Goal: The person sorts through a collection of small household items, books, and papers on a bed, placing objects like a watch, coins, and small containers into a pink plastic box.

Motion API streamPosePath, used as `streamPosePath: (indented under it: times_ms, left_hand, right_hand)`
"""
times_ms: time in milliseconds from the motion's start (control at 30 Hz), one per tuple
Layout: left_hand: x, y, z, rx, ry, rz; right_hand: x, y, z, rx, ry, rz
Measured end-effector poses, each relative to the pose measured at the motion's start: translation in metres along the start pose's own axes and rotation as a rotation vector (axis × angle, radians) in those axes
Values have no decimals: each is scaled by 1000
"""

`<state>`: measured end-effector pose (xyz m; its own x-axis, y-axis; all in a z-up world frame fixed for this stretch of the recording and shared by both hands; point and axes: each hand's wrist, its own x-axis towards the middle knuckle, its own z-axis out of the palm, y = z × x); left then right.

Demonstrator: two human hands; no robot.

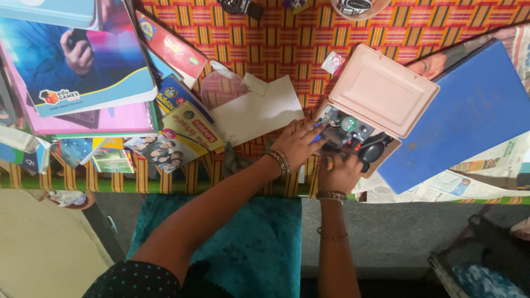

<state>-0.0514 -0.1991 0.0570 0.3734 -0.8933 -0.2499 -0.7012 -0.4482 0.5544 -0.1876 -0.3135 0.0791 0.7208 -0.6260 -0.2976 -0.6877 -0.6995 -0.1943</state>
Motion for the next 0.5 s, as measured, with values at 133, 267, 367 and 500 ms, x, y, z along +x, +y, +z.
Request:
streamPosePath:
  times_ms: [133, 267, 367, 500]
  left_hand:
    - [4, -11, 5, -142, -54, -133]
    - [-10, -45, 7, -241, 106, -182]
    - [-29, -86, -5, -268, 155, -225]
    - [-53, -151, -38, -63, 184, -302]
  right_hand:
    - [2, 31, 5, 42, 193, -61]
    - [15, 13, 16, -94, -80, -245]
    - [23, -12, 13, -230, -284, -278]
    - [21, -15, 10, -302, -267, -292]
